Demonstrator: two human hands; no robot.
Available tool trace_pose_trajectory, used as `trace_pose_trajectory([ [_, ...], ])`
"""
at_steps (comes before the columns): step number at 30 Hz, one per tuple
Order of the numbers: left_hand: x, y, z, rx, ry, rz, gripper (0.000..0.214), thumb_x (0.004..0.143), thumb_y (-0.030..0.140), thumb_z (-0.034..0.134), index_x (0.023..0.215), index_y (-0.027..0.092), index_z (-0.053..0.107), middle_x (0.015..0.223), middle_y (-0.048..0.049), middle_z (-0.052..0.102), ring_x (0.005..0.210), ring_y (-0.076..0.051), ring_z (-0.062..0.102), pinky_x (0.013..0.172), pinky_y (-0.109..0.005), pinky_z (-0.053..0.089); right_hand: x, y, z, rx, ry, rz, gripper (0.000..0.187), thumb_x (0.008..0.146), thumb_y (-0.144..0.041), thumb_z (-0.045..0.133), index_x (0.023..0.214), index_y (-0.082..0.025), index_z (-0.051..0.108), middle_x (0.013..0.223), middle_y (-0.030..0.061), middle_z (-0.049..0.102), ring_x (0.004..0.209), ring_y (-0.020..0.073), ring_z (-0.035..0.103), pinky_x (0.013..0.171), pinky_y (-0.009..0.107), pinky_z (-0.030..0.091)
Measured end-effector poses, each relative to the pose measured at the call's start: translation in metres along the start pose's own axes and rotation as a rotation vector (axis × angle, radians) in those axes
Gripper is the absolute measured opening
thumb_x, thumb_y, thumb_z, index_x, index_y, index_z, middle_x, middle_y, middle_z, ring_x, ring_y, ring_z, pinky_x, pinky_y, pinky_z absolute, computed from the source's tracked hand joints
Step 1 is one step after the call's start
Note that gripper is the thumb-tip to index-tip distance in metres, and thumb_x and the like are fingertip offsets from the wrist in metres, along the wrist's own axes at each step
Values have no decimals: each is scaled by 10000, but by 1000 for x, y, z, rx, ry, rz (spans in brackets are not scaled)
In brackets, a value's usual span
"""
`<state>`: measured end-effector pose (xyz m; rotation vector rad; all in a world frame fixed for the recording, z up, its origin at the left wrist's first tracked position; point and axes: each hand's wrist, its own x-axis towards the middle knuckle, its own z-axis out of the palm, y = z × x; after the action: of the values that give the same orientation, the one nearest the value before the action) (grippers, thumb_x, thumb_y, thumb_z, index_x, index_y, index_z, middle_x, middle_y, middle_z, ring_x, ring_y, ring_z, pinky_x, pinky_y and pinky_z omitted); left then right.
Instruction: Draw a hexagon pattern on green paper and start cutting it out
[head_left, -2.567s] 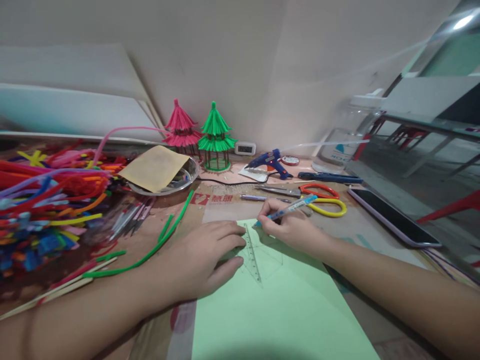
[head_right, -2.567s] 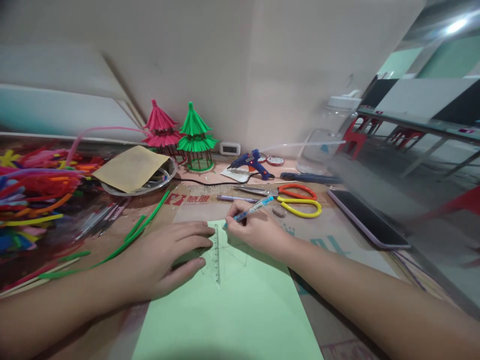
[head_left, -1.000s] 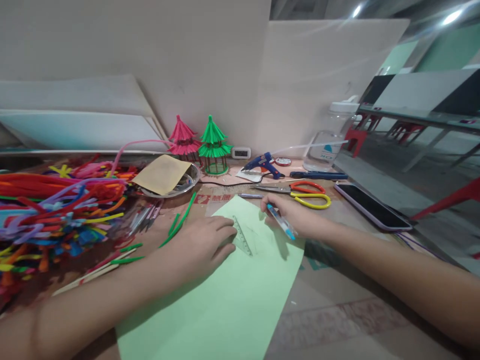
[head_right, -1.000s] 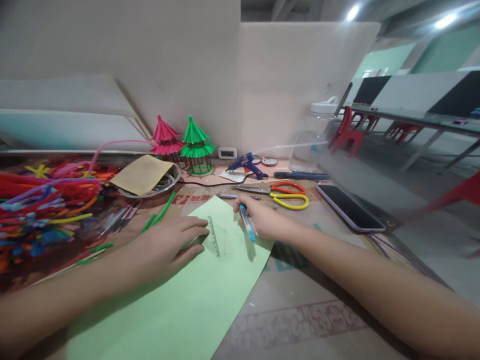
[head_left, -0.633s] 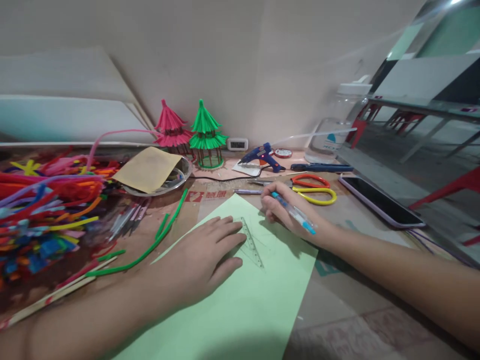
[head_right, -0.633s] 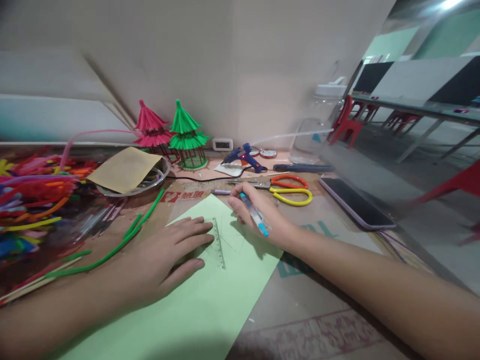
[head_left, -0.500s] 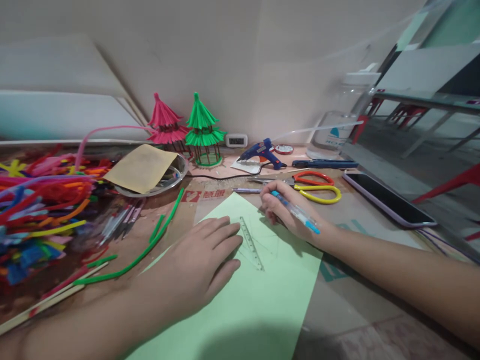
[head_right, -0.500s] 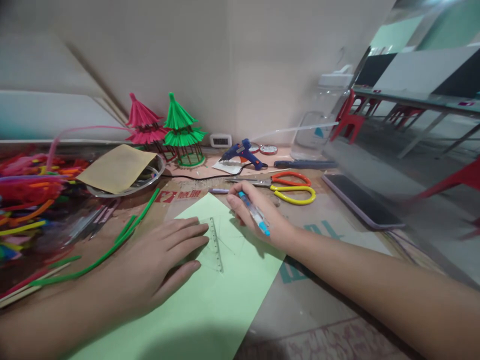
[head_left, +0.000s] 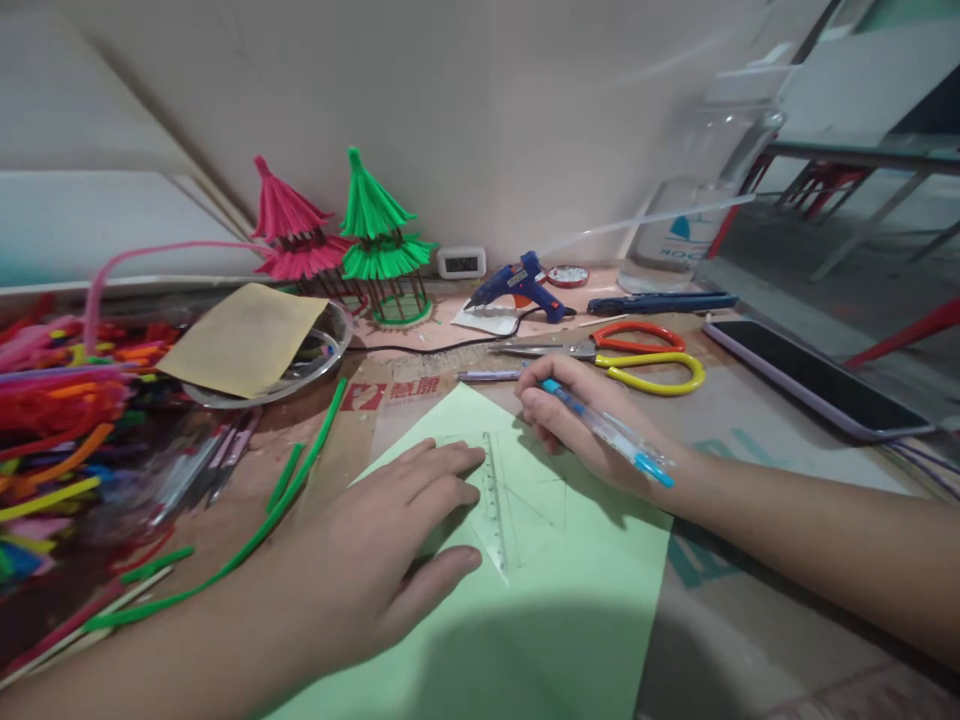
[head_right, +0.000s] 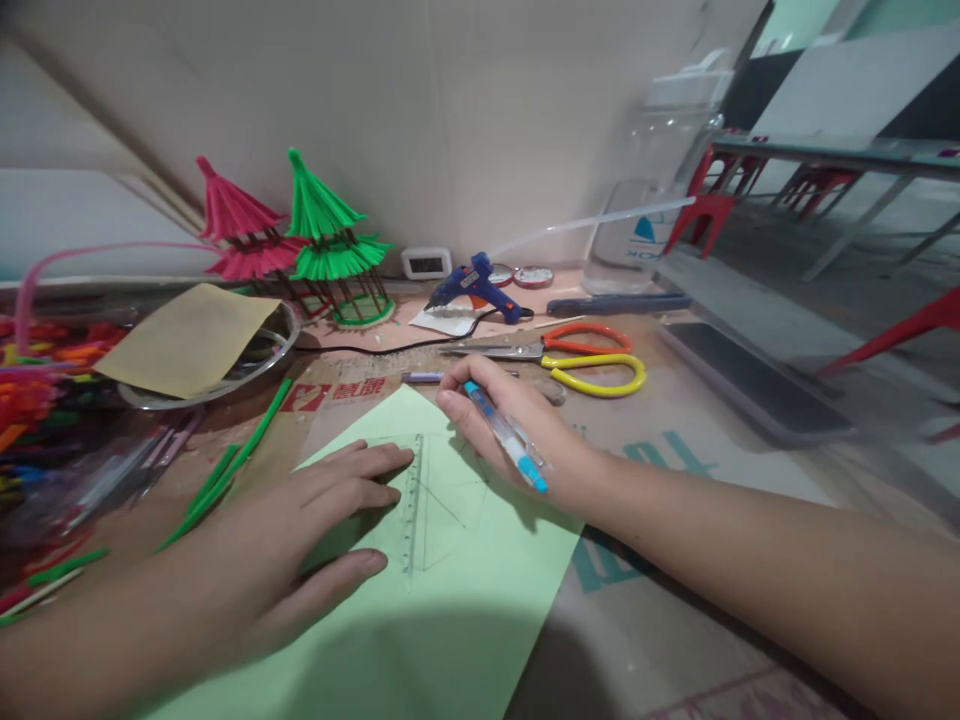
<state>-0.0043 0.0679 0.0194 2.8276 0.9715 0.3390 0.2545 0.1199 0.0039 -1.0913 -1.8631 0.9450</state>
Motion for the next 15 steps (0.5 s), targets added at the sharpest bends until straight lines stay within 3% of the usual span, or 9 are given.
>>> trace_pose_trajectory([
  [3, 5, 1, 0, 19, 26, -7, 190, 1049, 366, 510, 1130, 239, 626, 1396, -88, 661, 1260, -276, 645, 1050, -461, 559, 0, -1, -1, -29, -5, -4, 210, 1029, -427, 510, 1029, -220, 543, 749, -20, 587, 621, 136, 566, 580, 270, 433],
  [9, 6, -4, 6, -9, 18, 88, 241, 1053, 284, 499, 1276, 253, 584, 1450, -65, 637, 1329, -252, 606, 1196, -492, 428, -2, -7, -2, -41, -4, 24, 90, 986, -301, 545, 983, -212, 553, 757, -14, 580, 650, 135, 555, 608, 272, 439],
  [15, 5, -9, 5, -26, 17, 94, 273, 1055, 255, 485, 1305, 261, 594, 1466, -74, 625, 1344, -252, 598, 1210, -507, 408, 0, -11, -3, -20, -21, 43, 30, 952, -236, 551, 973, -215, 552, 772, 0, 596, 656, 140, 574, 599, 264, 460],
])
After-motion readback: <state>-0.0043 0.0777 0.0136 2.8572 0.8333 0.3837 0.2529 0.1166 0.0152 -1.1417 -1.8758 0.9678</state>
